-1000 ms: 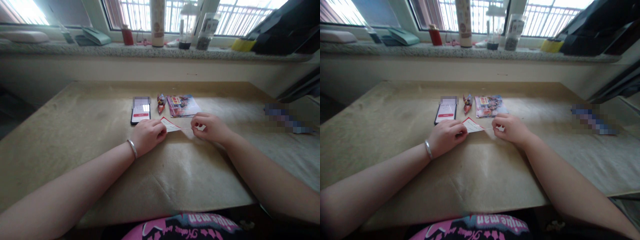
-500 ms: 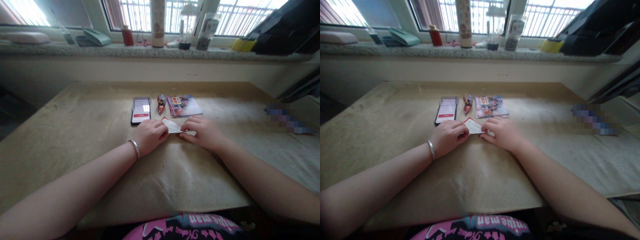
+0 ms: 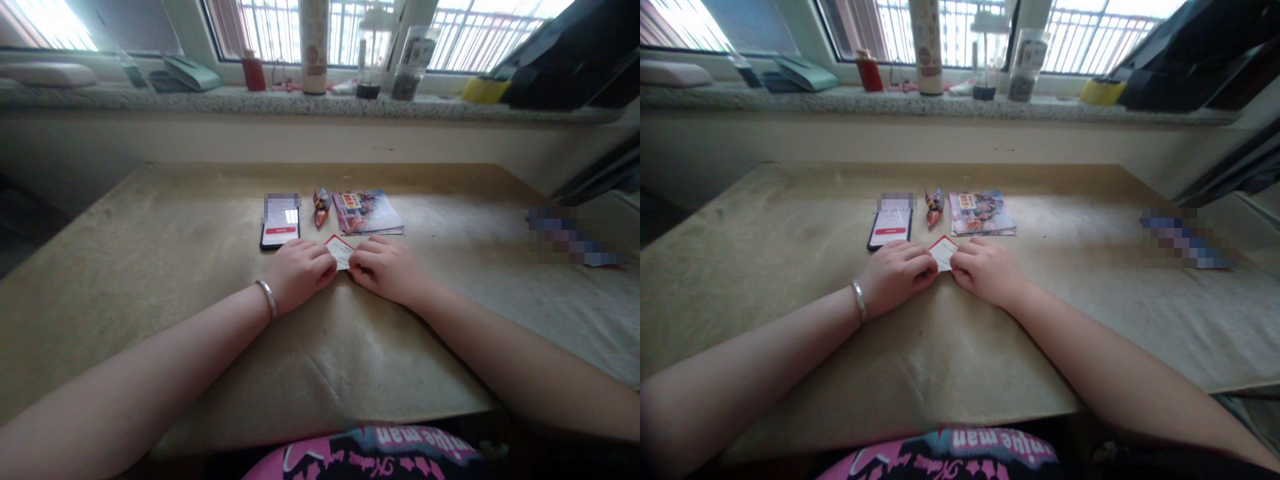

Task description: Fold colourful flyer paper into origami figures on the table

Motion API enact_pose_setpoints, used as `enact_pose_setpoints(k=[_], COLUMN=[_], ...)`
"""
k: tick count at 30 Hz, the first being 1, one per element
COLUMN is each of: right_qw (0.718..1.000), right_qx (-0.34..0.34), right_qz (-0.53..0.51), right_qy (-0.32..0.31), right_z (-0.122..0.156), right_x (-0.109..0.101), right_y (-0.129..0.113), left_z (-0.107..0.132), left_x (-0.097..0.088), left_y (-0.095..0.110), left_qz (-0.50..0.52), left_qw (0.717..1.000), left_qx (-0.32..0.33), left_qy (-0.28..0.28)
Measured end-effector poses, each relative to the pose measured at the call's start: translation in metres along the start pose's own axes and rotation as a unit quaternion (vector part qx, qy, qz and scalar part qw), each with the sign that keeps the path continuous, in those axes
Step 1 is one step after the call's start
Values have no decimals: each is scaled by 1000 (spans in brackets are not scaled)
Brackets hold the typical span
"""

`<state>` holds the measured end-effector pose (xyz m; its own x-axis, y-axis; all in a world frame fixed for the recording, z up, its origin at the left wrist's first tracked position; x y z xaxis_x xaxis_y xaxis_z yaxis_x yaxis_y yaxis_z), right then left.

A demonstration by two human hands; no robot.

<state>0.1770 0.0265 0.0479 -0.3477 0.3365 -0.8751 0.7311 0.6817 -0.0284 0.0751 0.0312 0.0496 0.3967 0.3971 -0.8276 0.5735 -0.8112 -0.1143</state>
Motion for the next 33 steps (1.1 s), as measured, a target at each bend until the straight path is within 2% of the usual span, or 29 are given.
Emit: enact_pose_setpoints(k=[6, 18, 27, 33], right_qw=[1000, 991, 988, 985], right_qx=[4, -5, 0, 8], right_qz=[-18, -132, -155, -170], right_qy=[0, -4, -2, -26], right_z=[2, 10, 14, 17], right_x=[-2, -2, -7, -4], right_y=[6, 28, 39, 45], left_z=[1, 3, 7, 12], left_x=[0, -3, -12, -13], left_y=[-2, -12, -21, -27], left_qz=[8, 10, 18, 46], left_qw=[1000, 1000, 1000, 998], left_qx=[-10, 12, 22, 46], left_qy=[-12, -15, 4, 5])
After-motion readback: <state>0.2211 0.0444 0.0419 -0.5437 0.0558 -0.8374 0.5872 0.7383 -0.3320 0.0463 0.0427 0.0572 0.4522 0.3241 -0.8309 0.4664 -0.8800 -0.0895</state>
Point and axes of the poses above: each hand's wrist, its own z-axis away from the middle knuckle, its own x-axis out of the palm, y = z × x, the point moved 8 cm from there along -z, towards the middle knuckle, and after that the axes turned 5 degrees about y, right-handed, at the moved point
